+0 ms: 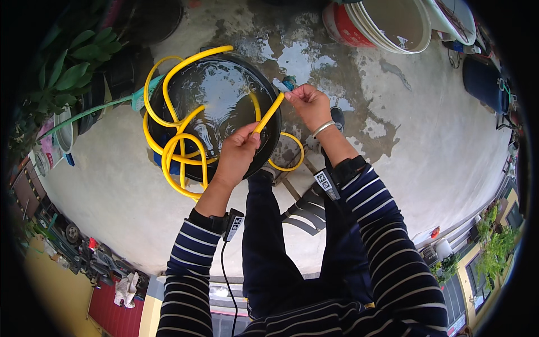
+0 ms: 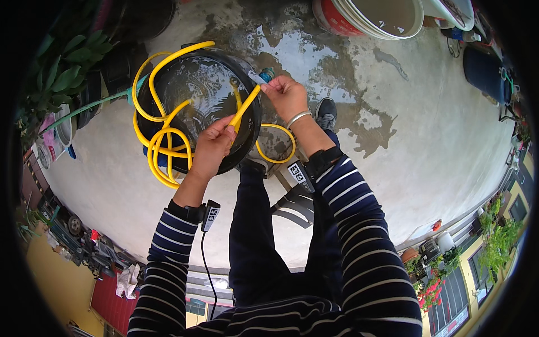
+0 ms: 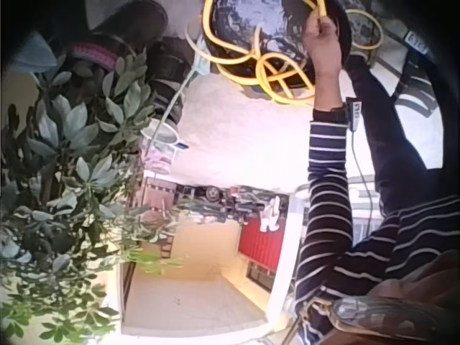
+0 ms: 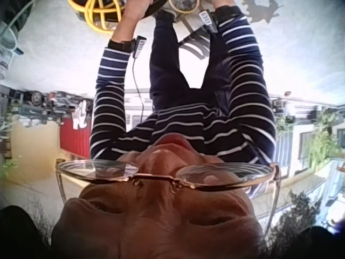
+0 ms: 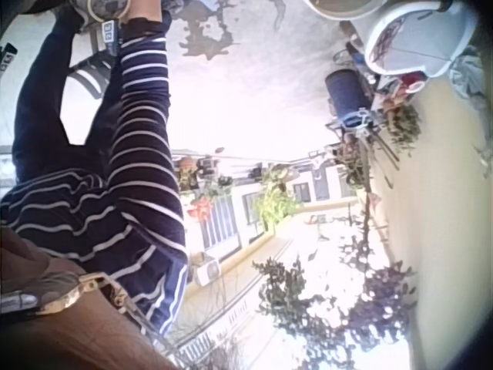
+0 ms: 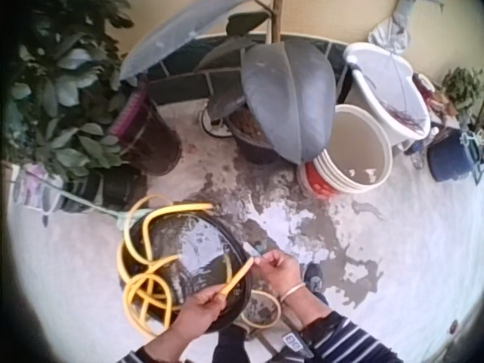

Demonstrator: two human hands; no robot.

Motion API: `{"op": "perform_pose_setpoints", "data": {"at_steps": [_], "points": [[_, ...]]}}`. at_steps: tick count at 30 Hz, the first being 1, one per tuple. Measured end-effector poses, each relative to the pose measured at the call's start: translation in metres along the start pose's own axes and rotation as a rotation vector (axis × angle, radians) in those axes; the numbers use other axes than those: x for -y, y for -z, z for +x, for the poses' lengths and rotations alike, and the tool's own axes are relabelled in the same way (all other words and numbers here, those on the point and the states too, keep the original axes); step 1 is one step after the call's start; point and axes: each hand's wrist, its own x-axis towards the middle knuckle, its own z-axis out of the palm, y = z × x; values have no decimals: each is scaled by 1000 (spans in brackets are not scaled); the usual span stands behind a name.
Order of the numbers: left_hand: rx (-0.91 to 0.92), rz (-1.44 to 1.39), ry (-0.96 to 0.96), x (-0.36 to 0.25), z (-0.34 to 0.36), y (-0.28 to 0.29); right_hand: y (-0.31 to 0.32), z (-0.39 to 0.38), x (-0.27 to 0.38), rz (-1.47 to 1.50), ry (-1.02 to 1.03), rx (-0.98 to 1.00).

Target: The person connects a yellow hose to a blue nozzle, then uses a knife to scrape and clean a white sink drain and faucet. The person repeatedly scrapes the drain and faucet surfaces, then rinses the area with water from the hose.

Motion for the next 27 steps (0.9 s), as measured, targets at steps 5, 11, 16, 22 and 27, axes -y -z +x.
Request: {"op": "perform_pose_setpoints", "data": {"at_steps": [5,11,16,22,27], "points": [[33,-333,144,-5,1,4,-4,-21,-8,64,69,94],[92,-402,150,-6,-1,5,3,-21,13,-146,-38,173],[3,-290,105,-1,1,2,11,-20,36,-388,39,-78],[-30,-174,3,4,0,-1,4,-25,42,-382,80,11],[-30,-238,32,4,1,4,0,-43,39,-339,113,213]]}}
